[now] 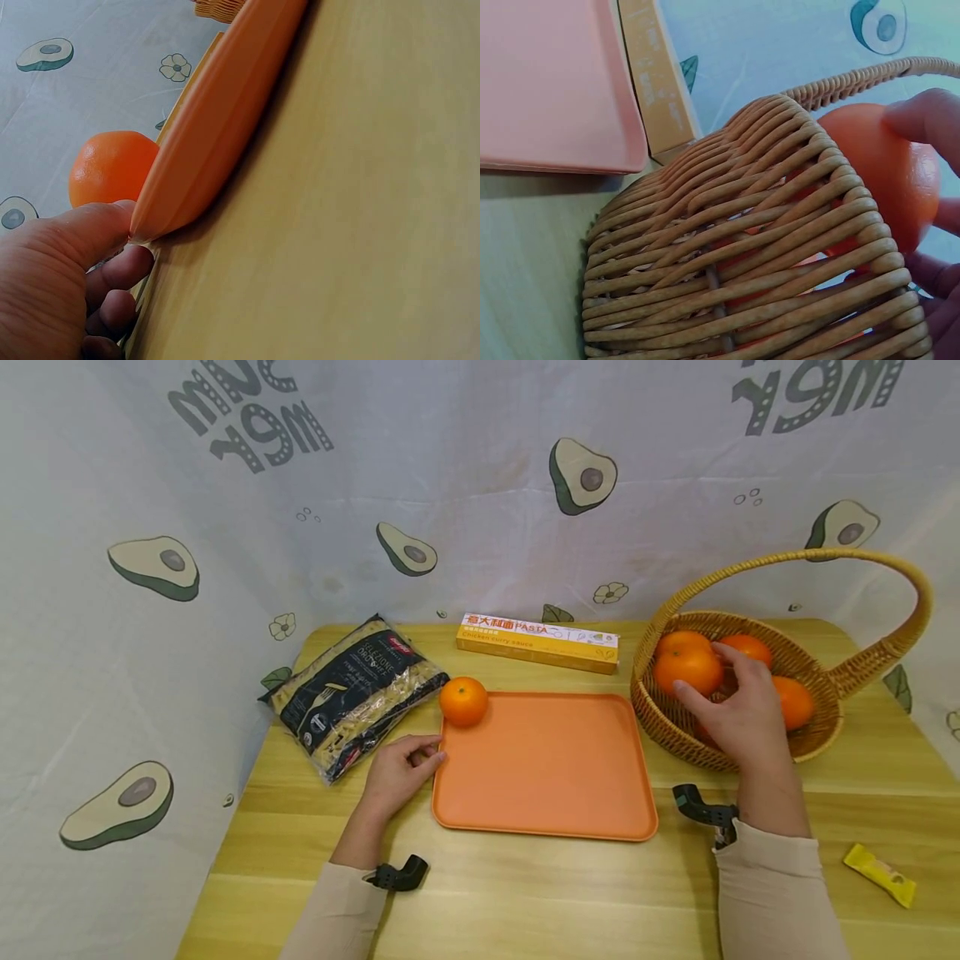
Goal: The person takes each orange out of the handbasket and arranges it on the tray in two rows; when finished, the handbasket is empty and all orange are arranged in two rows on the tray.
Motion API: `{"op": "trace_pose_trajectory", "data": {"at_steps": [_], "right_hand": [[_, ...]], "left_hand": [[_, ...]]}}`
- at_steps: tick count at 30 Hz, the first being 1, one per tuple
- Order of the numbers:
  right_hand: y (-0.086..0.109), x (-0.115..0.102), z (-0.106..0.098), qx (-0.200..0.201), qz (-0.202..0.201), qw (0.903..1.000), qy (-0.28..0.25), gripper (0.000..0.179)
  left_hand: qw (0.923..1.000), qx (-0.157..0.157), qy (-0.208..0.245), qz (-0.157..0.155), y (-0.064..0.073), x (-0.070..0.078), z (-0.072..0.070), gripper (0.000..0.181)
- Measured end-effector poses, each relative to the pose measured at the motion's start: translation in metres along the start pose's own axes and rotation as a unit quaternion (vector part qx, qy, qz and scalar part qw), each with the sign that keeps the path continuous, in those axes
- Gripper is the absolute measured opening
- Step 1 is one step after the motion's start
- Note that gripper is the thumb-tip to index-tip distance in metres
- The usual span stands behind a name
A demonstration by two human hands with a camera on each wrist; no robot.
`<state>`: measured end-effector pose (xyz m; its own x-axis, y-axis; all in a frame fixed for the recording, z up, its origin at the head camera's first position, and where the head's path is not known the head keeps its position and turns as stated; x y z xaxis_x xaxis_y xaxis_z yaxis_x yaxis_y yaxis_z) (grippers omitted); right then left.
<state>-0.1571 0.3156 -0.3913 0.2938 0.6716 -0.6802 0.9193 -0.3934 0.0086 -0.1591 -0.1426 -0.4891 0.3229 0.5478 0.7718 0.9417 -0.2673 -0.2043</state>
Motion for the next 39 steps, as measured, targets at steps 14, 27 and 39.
{"op": "trace_pose_trajectory", "data": {"at_steps": [14,27,39], "right_hand": [[0.003,-0.001,-0.007,0.031,0.004,0.9990,-0.031,0.077],[0.013,-0.012,-0.005,0.094,-0.054,0.9789,-0.173,0.067],[0.026,-0.038,0.007,0.075,-0.098,0.9791,-0.162,0.073]], "left_hand": [[1.0000,-0.003,0.006,-0.002,0.002,-0.002,0.000,0.027],[0.9999,0.001,0.015,0.004,0.003,0.000,-0.001,0.030],[0.9999,0.002,0.011,0.008,0.002,0.000,0.000,0.028]]}}
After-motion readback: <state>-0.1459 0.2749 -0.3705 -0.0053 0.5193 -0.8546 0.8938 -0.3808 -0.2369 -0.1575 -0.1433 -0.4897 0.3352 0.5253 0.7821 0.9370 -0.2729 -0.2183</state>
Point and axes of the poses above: each hand's wrist, its own y-axis away from the middle knuckle, its own z-axis out of the palm, x = y × z, the point moved 3 cm from there along -y, towards the middle knuckle, and after that the axes turned 11 degrees about z, right-handed, at the moved point
